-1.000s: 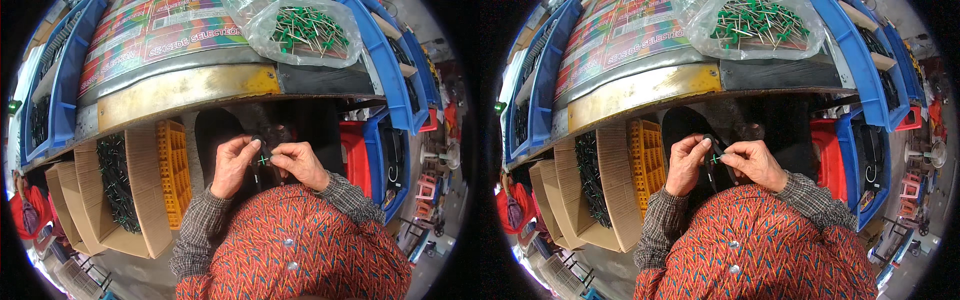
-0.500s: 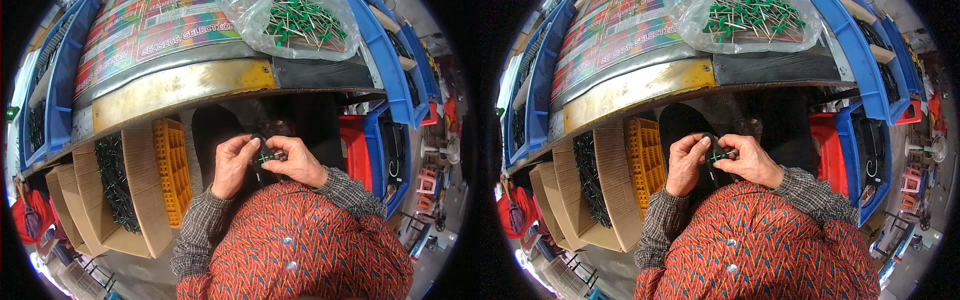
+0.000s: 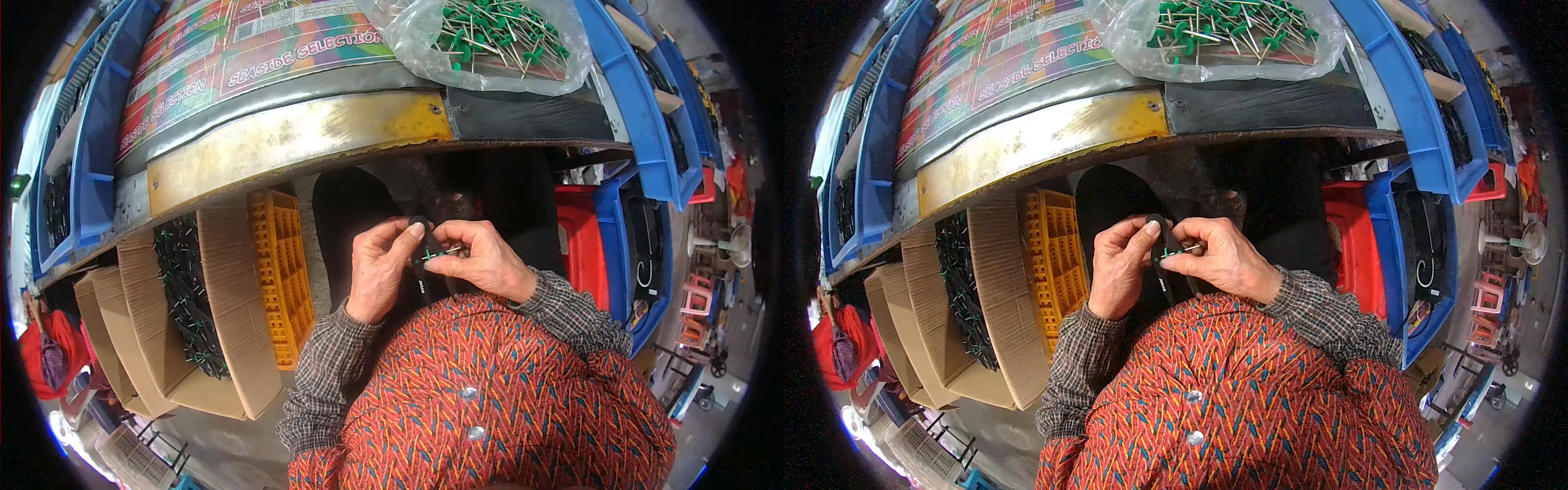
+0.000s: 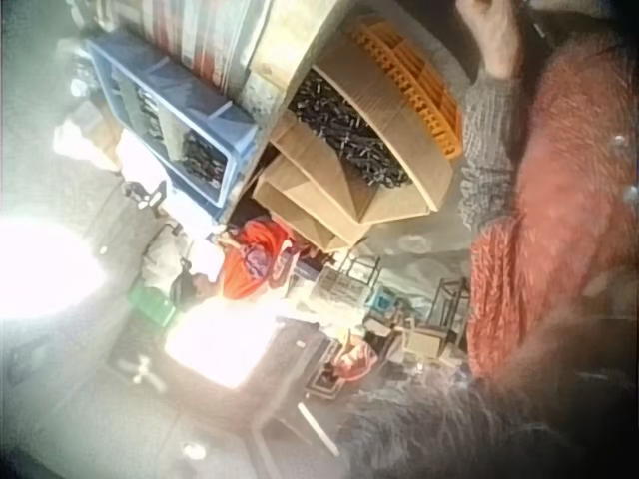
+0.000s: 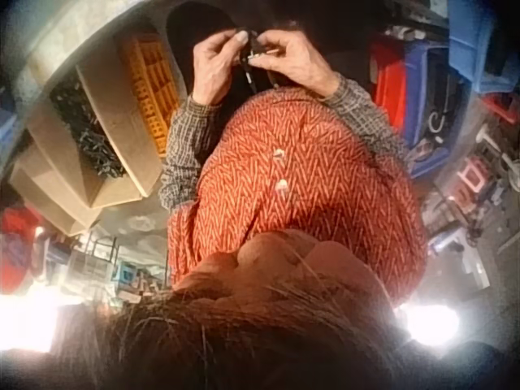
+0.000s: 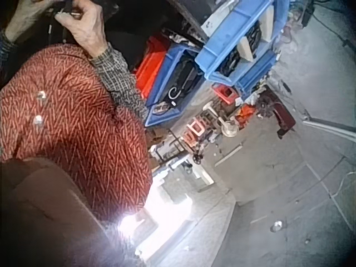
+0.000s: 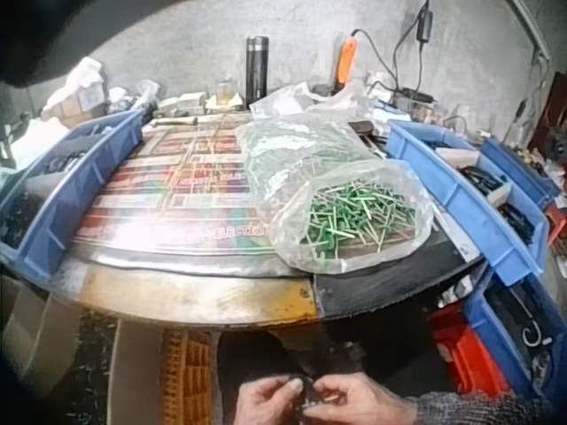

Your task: The person assembles small components by taking green plastic pins and inserting them into black clips by hand.

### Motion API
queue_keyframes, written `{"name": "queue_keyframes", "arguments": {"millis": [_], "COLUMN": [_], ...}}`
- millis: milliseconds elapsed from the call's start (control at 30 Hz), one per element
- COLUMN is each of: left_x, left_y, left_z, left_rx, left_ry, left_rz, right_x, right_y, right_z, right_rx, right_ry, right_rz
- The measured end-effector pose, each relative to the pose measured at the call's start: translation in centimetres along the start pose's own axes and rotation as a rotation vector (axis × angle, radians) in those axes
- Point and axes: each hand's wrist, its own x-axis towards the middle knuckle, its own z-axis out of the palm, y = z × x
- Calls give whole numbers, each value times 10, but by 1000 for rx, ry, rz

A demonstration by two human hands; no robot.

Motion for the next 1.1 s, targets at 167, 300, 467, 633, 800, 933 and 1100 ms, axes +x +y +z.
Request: {"name": "queue_keyframes", "arguments": {"millis": [167,300,467,633,800,933,1100], "left_x": [0,1,1,0,0,0,0], "left_y": [-3,-7,-6,-3,-4,-3,-6], "left_z": [-4,-4,-3,-4,-2,-3,-3], "left_rx": [12,4,7,49,-4,-21,-74], "left_ry": [-4,9,8,-6,-12,-20,-25], "left_rz": [-5,12,16,-18,-32,-39,-24], "right_x": [5,3,3,5,3,8,4], "right_y": [1,3,2,4,4,5,9], "right_z": [-6,6,-2,-6,7,-8,3], "right_rx": [-119,51,-44,-193,69,-253,1], "right_ry": [-116,17,-44,-111,50,-141,-28], "right_rz": [106,-12,3,124,-65,66,-38]}}
